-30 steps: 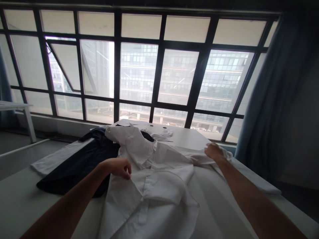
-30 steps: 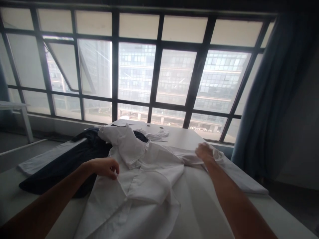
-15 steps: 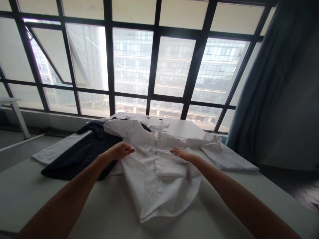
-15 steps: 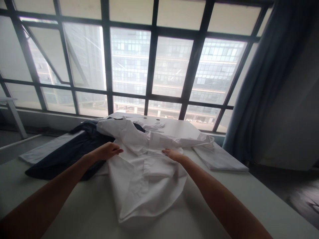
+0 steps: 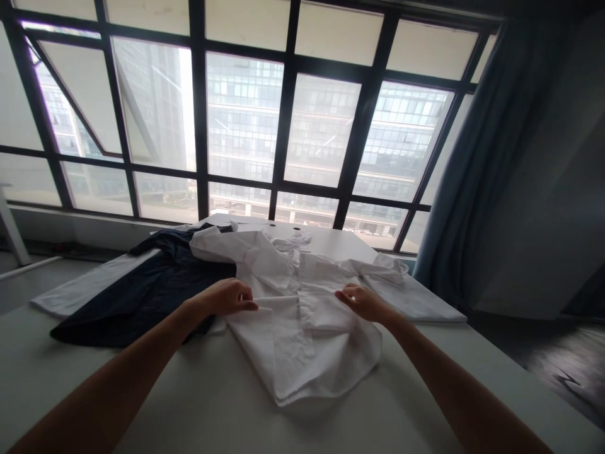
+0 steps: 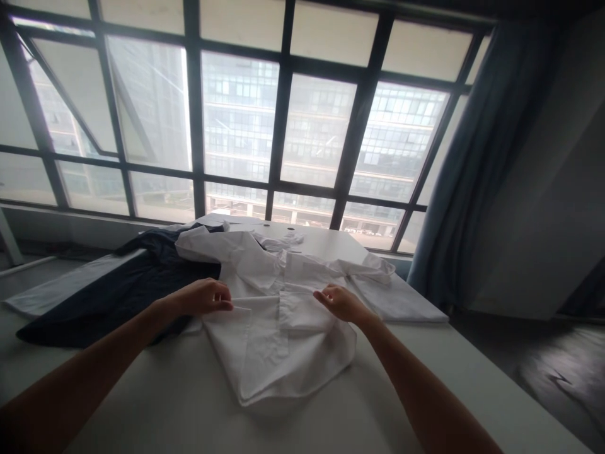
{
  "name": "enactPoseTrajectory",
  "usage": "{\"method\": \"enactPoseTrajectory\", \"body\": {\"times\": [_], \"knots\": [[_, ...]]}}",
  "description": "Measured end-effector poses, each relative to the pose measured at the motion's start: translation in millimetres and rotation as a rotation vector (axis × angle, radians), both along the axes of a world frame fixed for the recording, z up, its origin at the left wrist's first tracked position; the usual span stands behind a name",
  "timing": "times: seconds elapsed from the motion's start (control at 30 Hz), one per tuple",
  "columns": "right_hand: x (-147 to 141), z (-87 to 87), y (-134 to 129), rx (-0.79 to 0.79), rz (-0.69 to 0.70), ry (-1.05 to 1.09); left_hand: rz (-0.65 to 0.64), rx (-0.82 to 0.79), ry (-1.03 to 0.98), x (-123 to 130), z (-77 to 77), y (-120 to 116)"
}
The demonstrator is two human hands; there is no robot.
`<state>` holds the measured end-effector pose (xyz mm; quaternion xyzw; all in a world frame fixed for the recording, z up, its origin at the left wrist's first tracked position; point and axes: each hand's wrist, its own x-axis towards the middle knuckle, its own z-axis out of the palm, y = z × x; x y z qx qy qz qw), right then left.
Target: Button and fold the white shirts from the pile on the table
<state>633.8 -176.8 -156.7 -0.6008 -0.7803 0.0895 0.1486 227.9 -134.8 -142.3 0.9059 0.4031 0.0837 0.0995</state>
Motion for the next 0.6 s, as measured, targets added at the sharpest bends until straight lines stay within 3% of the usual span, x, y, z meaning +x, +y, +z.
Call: {"method": "enactPoseTrajectory", "body": {"times": [0.1,0.23,0.33,0.47,0.6], "knots": [[9,7.0,-18,-0.148,0.017,0.000,-0.095,-0.170,-0.065,15,-5.6,-14],[16,9.5,-26,-0.171,-0.008,-0.006,0.001,-0.236,-0.055,25,-11.3,-19],[22,21.7,-27,-0.015,0.002,0.078,-0.007,-0.357,-0.100,16,0.0,-17],[40,54.1,-37,0.234,-0.033,0.248,-0.038,-0.509,-0.331,-12,27.1,-15],[70,83.9,-64,0.382,0.044,0.451,-0.027,-0.467,-0.409,-42,41.6,-13]]}}
